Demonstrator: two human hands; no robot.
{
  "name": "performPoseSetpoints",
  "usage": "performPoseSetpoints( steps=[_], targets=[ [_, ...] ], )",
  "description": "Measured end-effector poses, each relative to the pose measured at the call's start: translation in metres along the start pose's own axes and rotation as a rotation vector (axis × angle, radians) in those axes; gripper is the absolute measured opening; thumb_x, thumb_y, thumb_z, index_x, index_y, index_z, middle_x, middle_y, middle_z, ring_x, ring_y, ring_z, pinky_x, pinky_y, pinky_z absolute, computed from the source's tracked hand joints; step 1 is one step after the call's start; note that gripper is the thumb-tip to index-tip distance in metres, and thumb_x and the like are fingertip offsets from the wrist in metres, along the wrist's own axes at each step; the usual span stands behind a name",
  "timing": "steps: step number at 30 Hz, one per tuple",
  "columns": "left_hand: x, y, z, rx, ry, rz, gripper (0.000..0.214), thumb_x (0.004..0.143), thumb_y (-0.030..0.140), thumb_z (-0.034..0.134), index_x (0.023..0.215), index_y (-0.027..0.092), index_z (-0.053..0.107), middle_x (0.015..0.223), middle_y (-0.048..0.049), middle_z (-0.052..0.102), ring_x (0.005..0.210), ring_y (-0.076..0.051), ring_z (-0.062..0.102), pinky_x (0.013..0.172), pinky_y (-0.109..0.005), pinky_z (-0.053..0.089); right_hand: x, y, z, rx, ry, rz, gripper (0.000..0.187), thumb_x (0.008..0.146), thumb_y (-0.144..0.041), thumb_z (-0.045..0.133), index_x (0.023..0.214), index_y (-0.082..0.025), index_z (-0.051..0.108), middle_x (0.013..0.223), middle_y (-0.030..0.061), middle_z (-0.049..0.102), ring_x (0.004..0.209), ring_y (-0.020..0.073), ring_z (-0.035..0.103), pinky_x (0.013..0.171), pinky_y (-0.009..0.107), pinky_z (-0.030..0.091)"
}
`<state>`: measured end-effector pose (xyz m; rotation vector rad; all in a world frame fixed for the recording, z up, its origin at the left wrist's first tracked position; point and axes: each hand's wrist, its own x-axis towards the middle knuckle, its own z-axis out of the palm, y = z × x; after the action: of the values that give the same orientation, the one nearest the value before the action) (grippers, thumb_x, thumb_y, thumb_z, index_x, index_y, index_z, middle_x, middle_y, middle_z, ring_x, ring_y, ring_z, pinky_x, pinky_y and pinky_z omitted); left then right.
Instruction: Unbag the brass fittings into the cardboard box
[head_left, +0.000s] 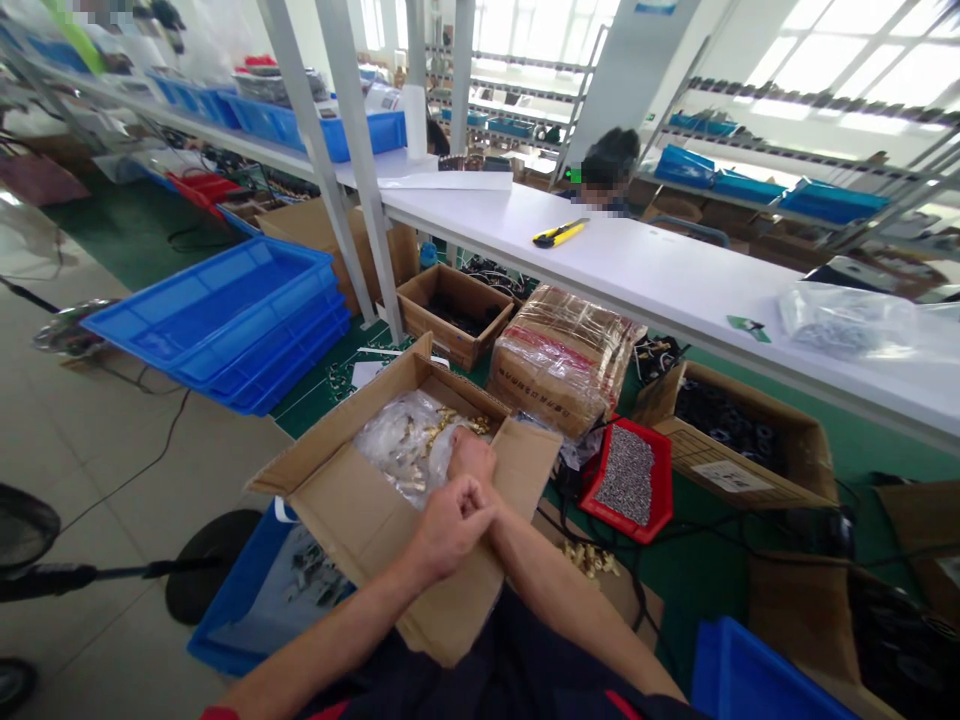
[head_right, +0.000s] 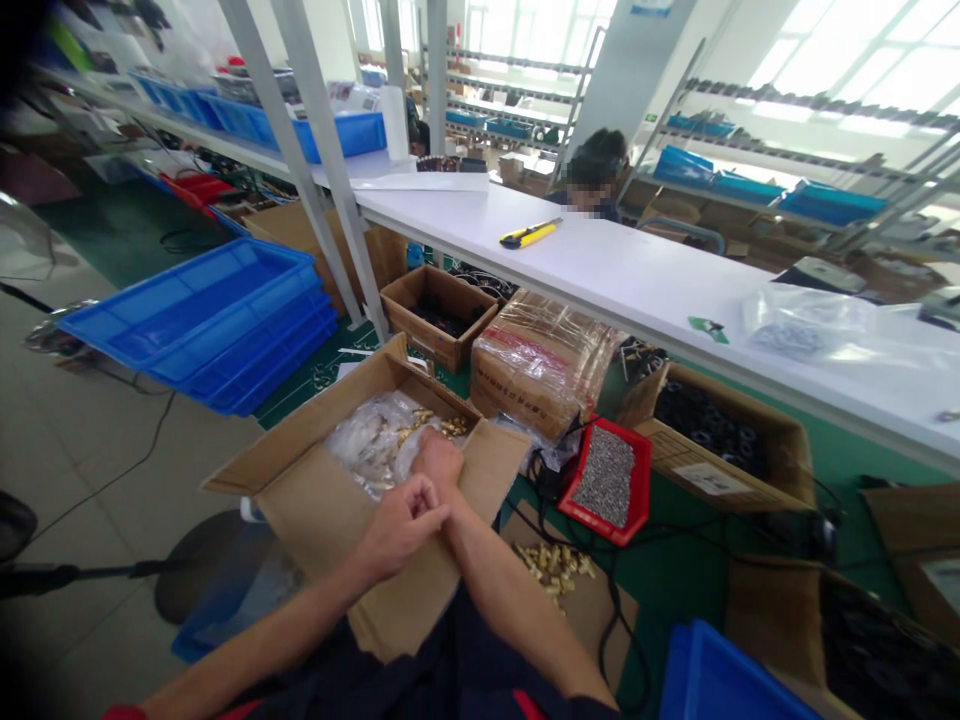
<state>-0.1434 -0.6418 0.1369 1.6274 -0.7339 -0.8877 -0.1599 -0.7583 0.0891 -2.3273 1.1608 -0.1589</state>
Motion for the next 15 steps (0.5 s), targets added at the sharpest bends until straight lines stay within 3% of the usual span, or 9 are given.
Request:
performPoseSetpoints(
  steps=[3,5,8,10,12,15],
  targets=[
    [-0.007,0.008,-0.014,0.167,0.234,0.053,0.021,0.079,0.035,0.057,0.072,0.019,0.046,0.057,0.0057,0.040,0.053,-0.010,0.040,0.054,-0.024,0.033,-0.007,0.004,-0.010,0.007,0.011,-0.073,0.012,0.070,-0.013,0.054,0.079,-0.021,0.056,0.068,0.0026,0.061,0.058,0.0132,0.047,0.054,0.027,0.020],
    [-0.008,0.004,-0.030,0.303,0.325,0.064,0.026,0.075,0.039,0.064,0.085,0.019,0.051,0.065,0.0044,0.046,0.057,-0.012,0.044,0.056,-0.025,0.037,-0.015,0.008,-0.016,0.059,0.026,-0.081,0.011,0.068,-0.014,0.055,0.076,-0.021,0.054,0.065,0.0001,0.059,0.057,0.0120,0.044,0.054,0.025,0.020],
    [-0.010,-0.010,-0.044,0.533,0.237,0.175,0.043,0.072,0.039,0.068,0.109,0.021,0.055,0.093,-0.0037,0.058,0.078,-0.019,0.056,0.070,-0.031,0.045,-0.027,0.009,-0.022,0.113,0.021,-0.052,0.008,0.069,-0.012,0.052,0.071,-0.020,0.052,0.062,-0.0012,0.056,0.056,0.0112,0.043,0.054,0.024,0.021],
    [-0.011,-0.022,-0.045,0.562,0.188,0.240,0.029,0.081,0.034,0.057,0.107,0.022,0.058,0.102,-0.0062,0.061,0.093,-0.022,0.057,0.082,-0.034,0.045,-0.035,0.008,-0.023,0.138,-0.007,-0.046,0.009,0.069,-0.011,0.050,0.070,-0.020,0.051,0.061,-0.0019,0.055,0.057,0.0112,0.043,0.054,0.023,0.022],
    [-0.010,-0.033,-0.044,0.499,0.208,0.217,0.020,0.087,0.027,0.046,0.101,0.022,0.060,0.098,-0.0049,0.064,0.094,-0.021,0.059,0.085,-0.033,0.044,-0.041,0.007,-0.024,0.178,-0.061,-0.105,0.011,0.068,-0.012,0.054,0.073,-0.020,0.051,0.065,-0.0026,0.055,0.059,0.0114,0.045,0.055,0.022,0.024],
    [-0.006,-0.040,-0.042,0.403,0.297,0.079,0.022,0.084,0.024,0.047,0.102,0.023,0.059,0.095,-0.0017,0.067,0.084,-0.019,0.062,0.081,-0.031,0.044,-0.046,0.007,-0.026,0.218,-0.076,-0.273,0.014,0.069,-0.019,0.059,0.080,-0.021,0.051,0.076,-0.0019,0.058,0.069,0.0126,0.050,0.060,0.022,0.030]
  ],
)
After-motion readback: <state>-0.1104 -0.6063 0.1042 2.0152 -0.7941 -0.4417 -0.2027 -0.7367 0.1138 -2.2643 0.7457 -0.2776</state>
